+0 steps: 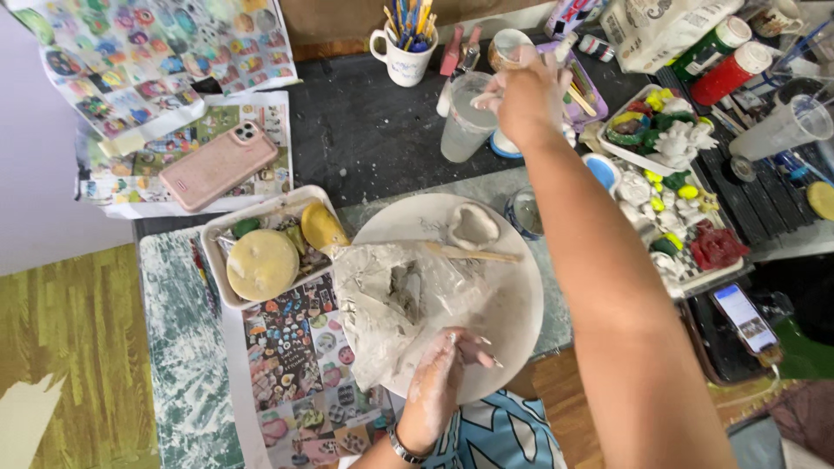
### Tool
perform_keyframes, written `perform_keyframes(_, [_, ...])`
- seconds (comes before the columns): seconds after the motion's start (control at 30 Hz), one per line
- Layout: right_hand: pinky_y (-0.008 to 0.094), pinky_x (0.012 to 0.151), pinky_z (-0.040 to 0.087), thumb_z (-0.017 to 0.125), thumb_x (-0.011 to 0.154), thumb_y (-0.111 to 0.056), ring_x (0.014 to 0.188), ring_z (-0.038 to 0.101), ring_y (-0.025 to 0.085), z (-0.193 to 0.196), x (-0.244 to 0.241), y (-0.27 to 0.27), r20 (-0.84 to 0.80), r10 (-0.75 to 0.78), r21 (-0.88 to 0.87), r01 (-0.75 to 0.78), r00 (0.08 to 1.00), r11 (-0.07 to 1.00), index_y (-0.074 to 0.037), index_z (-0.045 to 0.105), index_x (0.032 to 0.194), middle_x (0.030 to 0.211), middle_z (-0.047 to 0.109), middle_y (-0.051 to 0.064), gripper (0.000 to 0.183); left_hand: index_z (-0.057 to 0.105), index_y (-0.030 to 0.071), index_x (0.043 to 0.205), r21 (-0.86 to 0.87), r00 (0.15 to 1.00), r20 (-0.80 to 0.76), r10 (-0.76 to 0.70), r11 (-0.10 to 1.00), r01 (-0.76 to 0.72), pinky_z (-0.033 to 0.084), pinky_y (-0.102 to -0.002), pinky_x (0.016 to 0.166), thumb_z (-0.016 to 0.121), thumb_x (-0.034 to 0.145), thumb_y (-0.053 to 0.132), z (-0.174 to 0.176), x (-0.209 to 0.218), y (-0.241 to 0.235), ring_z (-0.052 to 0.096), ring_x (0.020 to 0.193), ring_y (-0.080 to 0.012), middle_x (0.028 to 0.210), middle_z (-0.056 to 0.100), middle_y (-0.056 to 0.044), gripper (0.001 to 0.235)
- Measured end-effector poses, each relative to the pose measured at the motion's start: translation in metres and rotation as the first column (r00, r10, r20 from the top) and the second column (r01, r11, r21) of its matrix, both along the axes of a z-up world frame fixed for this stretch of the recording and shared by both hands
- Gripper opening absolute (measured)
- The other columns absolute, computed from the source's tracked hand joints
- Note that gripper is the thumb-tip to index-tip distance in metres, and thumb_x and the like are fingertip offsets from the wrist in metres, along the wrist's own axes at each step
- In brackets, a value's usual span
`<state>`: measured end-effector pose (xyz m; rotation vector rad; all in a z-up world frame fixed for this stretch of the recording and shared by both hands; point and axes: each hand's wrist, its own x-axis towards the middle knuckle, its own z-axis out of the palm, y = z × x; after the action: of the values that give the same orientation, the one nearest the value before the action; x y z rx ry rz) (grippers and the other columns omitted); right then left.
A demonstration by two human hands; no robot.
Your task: The person sits at a workbench and shapes a small piece of white clay by hand. They repeatedly roll the clay between their palms to form a ball, then flatten it on a white plate. The person occasionally dips their fingers into a container of water to moisten the clay and continues to refine its shape.
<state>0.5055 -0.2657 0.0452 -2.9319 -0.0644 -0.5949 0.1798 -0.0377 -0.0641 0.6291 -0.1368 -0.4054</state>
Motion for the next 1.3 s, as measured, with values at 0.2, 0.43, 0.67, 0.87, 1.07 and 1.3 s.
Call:
perform_keyframes(0.2, [0.056, 0.108, 0.022, 0.085, 0.072, -0.026, 0.134, 0.038, 0.034, -0.017, 0.021, 0.010, -0.167, -0.149, -0.192, 0.116, 0.975, 0.975, -0.027, 0.081, 0.082, 0.144, 0.054, 0.002, 0.011, 0.056, -0.007, 0.122, 0.084, 0.997, -0.021, -0.070, 0.994, 0.071, 0.046, -0.039, 0.098, 0.049, 0.107, 0.034, 0.007, 0.005, 0.010, 0.063, 0.101, -0.0230, 0.109, 0.064, -0.015, 0.045])
perform_keyframes(0.43, [0.054, 0.114, 0.023, 0.081, 0.092, -0.040, 0.114, 0.055, 0.033, -0.002, 0.013, 0.005, 0.101, 0.006, -0.137, 0.008, 0.995, 0.991, -0.015, 0.076, 0.097, 0.114, 0.068, 0.009, 0.027, 0.056, -0.005, 0.120, 0.079, 0.995, -0.026, -0.097, 0.992, 0.099, 0.050, -0.039, 0.096, 0.051, 0.105, 0.033, 0.014, 0.011, 0.013, 0.066, 0.096, -0.0237, 0.100, 0.067, -0.014, 0.042])
perform_keyframes(0.67, [0.050, 0.103, 0.032, 0.073, 0.094, -0.028, 0.099, 0.064, 0.029, 0.003, 0.012, -0.004, -0.065, 0.043, -0.086, -0.048, 0.997, 0.995, -0.016, 0.077, 0.090, 0.090, 0.075, 0.003, 0.014, 0.056, -0.005, 0.121, 0.138, 0.995, 0.004, -0.100, 0.985, 0.099, 0.049, -0.038, 0.098, 0.049, 0.108, 0.030, 0.012, 0.010, 0.015, 0.065, 0.098, -0.0236, 0.099, 0.068, -0.016, 0.038])
perform_keyframes(0.87, [0.051, 0.097, 0.037, 0.082, 0.083, -0.038, 0.095, 0.063, 0.037, -0.012, 0.009, -0.002, 0.062, 0.003, -0.100, 0.004, 0.998, 0.995, -0.016, 0.079, 0.087, 0.084, 0.072, 0.014, 0.022, 0.055, -0.004, 0.119, 0.121, 0.996, -0.032, -0.085, 0.989, 0.088, 0.049, -0.038, 0.097, 0.049, 0.105, 0.029, 0.010, 0.008, 0.014, 0.064, 0.097, -0.0229, 0.105, 0.066, -0.012, 0.036])
perform_keyframes(1.07, [0.052, 0.094, 0.040, 0.075, 0.094, -0.027, 0.093, 0.065, 0.036, -0.022, 0.016, -0.005, 0.103, -0.036, -0.168, 0.053, 0.994, 0.984, -0.011, 0.073, 0.089, 0.090, 0.072, 0.016, 0.017, 0.056, -0.003, 0.119, 0.124, 0.994, -0.006, -0.106, 0.987, 0.106, 0.049, -0.039, 0.099, 0.048, 0.107, 0.028, 0.014, 0.010, 0.019, 0.064, 0.099, -0.0230, 0.104, 0.067, -0.015, 0.035])
perform_keyframes(1.3, [0.049, 0.093, 0.039, 0.078, 0.090, -0.030, 0.092, 0.067, 0.032, -0.022, 0.003, -0.001, 0.230, -0.017, -0.058, 0.031, 0.973, 0.998, -0.011, 0.075, 0.093, 0.093, 0.074, 0.012, 0.020, 0.056, -0.003, 0.117, 0.131, 0.997, 0.009, -0.072, 0.989, 0.070, 0.049, -0.040, 0.101, 0.049, 0.106, 0.027, 0.013, 0.008, 0.016, 0.065, 0.102, -0.0240, 0.108, 0.067, -0.015, 0.033])
